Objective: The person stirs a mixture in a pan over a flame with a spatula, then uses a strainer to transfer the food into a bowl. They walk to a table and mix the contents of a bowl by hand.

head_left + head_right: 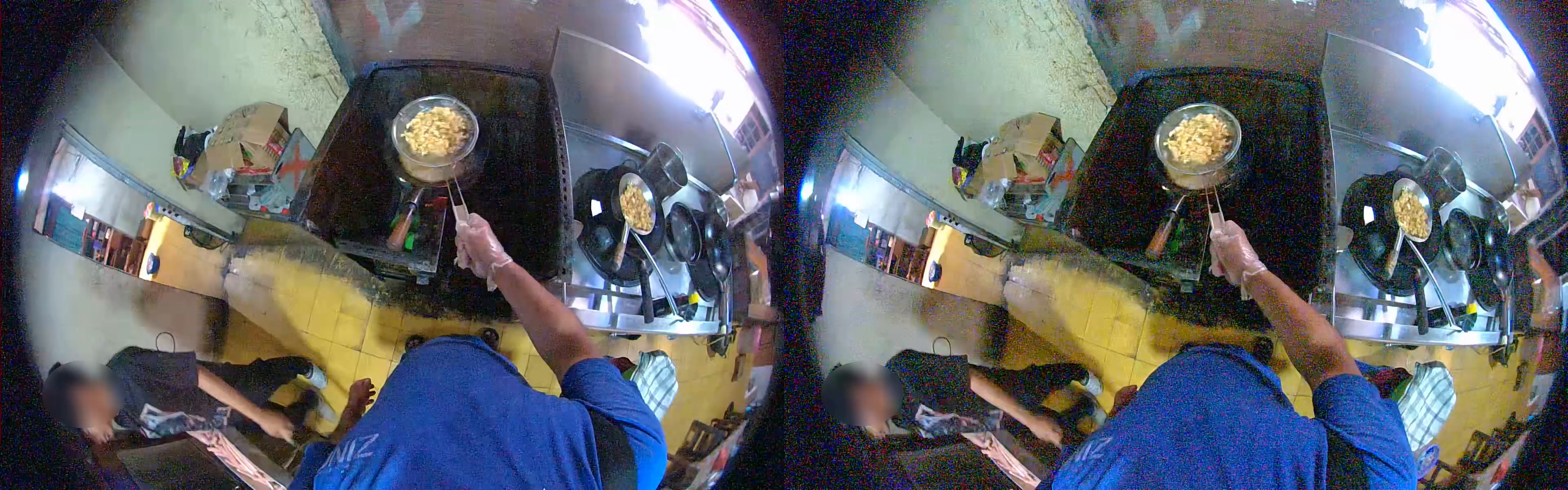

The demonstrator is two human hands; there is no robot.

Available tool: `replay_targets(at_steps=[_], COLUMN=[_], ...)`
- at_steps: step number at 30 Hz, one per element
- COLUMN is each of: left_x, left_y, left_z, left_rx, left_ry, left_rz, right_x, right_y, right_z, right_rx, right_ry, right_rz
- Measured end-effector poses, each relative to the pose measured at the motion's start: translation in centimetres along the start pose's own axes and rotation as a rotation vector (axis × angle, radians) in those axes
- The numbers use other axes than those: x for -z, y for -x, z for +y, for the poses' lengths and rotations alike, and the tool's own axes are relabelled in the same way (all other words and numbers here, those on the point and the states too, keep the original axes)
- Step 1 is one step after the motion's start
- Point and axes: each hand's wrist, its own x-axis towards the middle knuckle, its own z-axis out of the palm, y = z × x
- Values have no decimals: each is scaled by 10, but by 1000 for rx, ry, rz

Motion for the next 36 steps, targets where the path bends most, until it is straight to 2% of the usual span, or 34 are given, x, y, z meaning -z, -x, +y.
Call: replay_targets(at_steps=[1, 3, 4, 5, 7, 8, 11, 12, 15, 17, 18, 21, 22, 23, 25, 26, 27, 29, 31, 33, 35, 36], left_x=[-1, -2, -3, -3, 1, -1, 4, 0, -5, -7, -7, -8, -14, -16, -18, 9, 1, -11, -10, -4, 0, -9], left_y=[2, 0, 2, -1, -12, -14, -14, -11, -13, -21, -19, -7, 8, 11, 10, -27, -21, -9, -17, -16, -14, -14], left_z=[3, 10, 11, 7, -12, -17, -7, -2, -6, -16, -16, 12, 21, 28, 35, 1, 11, 17, 7, 0, 7, 6], left_rx=[0, -14, 45, 48, -23, -119, -82, -77, 10, 120, 125, -16, -14, -19, -138, -684, -688, -7, -18, -25, -335, -65], left_ry=[1, -310, -153, -146, -323, -292, -424, -419, -369, -22, -21, -383, -358, -353, -821, -1549, -1545, -367, -340, -314, -772, -350], left_rz=[0, -1, -27, -29, -6, 8, -92, -95, -20, 14, 15, -27, 33, 32, -82, -282, -275, 16, 5, -3, -143, -20], right_x=[-3, 8, 12, 14, 1, -4, 22, 14, 1, 2, 2, -4, -6, 2, 10, 14, 16, 16, 11, 4, 1, 1], right_y=[1, -1, -3, -3, 1, 2, -12, 4, 17, 15, 14, 21, 22, 12, 6, 3, 3, 7, 14, 19, 22, 22], right_z=[1, -8, -11, -12, -9, -8, -23, -46, -62, -66, -66, -67, -65, -45, -25, -19, -22, -27, -32, -44, -49, -50], right_rx=[-32, 22, -11, -49, -62, -60, -55, -93, 49, 114, 183, 148, 151, 90, 43, 40, 46, -16, -16, 131, 151, 149], right_ry=[72, 14, -38, -88, -20, 41, -19, -14, 73, 122, 169, 49, 129, 38, 157, 80, 85, 98, 11, 75, 115, 101], right_rz=[31, 9, 13, 17, 55, 94, -11, 20, 15, 16, 16, 25, 50, -6, -40, -40, -44, -22, -42, -24, -19, -32])
